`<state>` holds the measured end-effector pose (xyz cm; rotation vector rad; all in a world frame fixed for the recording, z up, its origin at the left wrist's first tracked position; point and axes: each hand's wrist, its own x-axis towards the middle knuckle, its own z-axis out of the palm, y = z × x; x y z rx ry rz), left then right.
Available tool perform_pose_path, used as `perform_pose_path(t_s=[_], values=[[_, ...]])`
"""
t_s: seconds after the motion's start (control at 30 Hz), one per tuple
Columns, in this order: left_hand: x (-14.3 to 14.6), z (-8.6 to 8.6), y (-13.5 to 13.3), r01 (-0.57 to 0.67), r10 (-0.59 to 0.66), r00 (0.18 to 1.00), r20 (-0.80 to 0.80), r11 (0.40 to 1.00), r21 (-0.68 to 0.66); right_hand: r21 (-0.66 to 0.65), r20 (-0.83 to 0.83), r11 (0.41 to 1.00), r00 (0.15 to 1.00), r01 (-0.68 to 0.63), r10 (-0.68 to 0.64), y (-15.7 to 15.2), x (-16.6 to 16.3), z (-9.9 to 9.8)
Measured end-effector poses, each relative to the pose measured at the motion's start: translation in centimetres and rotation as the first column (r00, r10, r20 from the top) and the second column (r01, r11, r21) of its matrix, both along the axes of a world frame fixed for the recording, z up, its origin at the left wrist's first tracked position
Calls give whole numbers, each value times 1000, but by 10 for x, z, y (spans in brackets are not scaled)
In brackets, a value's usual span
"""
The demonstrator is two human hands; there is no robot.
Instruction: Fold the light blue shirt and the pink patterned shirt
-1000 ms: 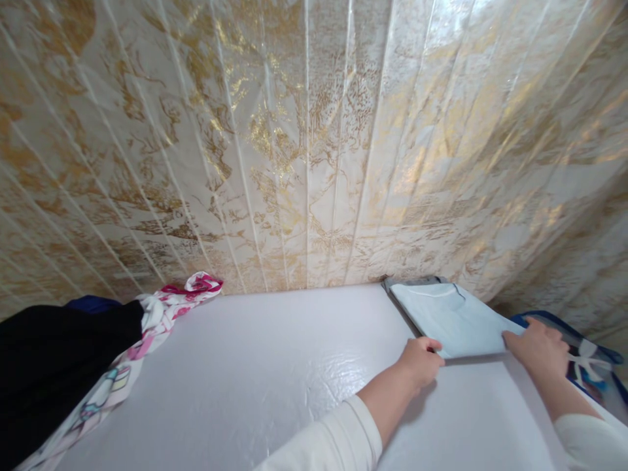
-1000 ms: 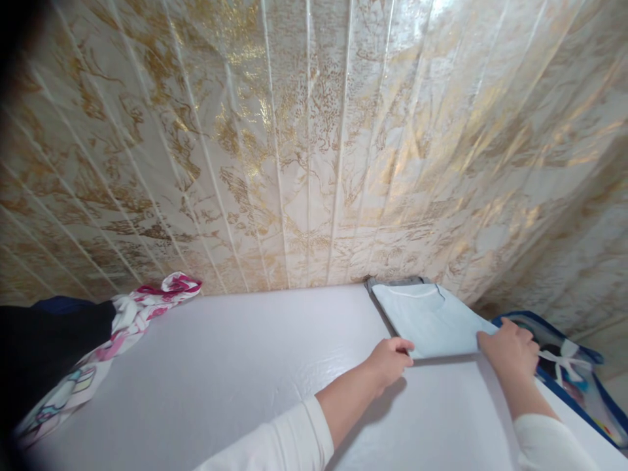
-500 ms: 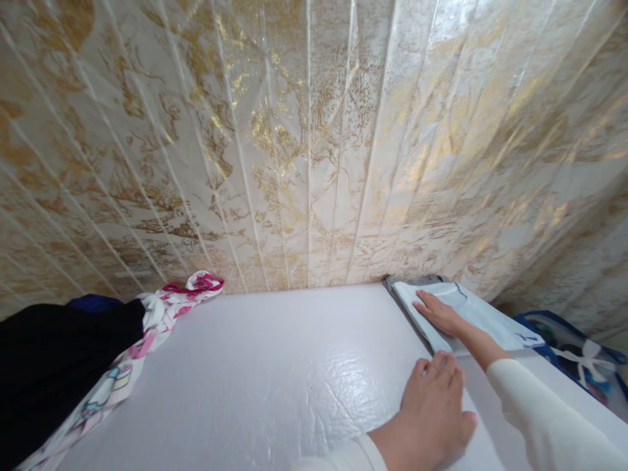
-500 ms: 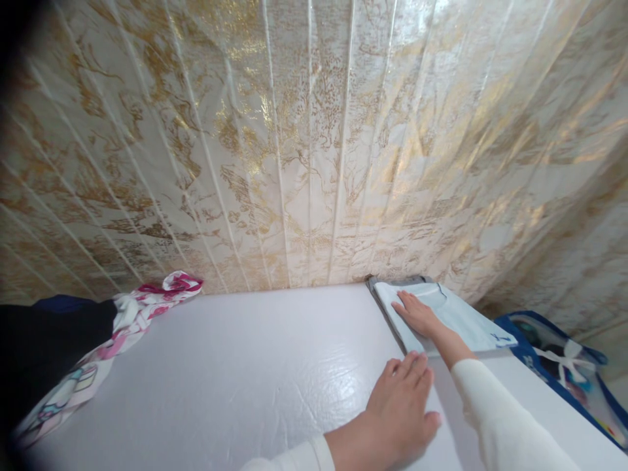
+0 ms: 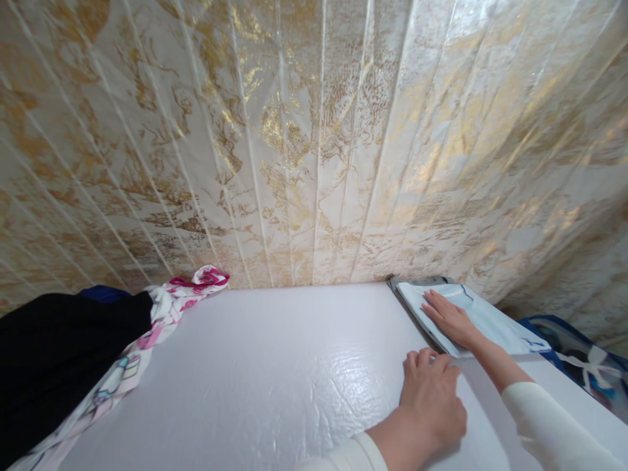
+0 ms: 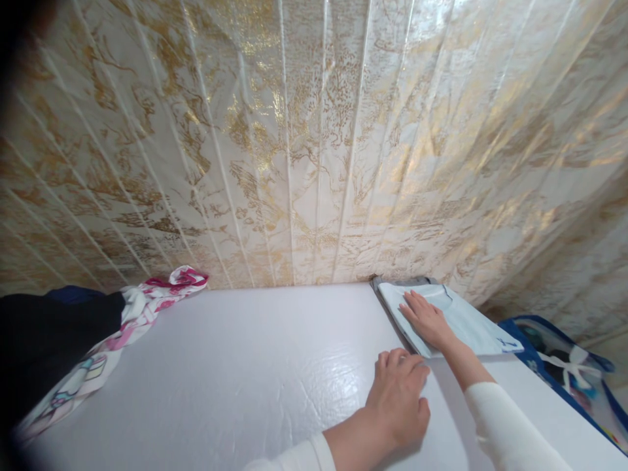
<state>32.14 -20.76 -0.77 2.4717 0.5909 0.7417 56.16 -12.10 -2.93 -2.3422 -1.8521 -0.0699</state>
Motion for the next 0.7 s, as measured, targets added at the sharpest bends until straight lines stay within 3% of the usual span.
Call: perform_pose_path(t_s=[0.13,0.27,0.43,0.53,0.7], values=[[2,-2,-1,32,-32,999,-9,999,35,3,-8,1000,1000,7,-7,-5,-2,-5],[3,1,-2,-18,18,997,-71,1000,-3,39,-30,998,998,-45,46,-9,-2,7],[5,3,-1,-70,67,994,-85,997,-28,94,-62,951,951,-295,302,-60,19,21],[7,1,0,-51,51,996,-74,999,2,104,-23,891,894,-443,447,-92,29,14],[10,-1,-1,-36,37,994,-102,999,9,180,139,861,879,-476,457,-98,24,0]])
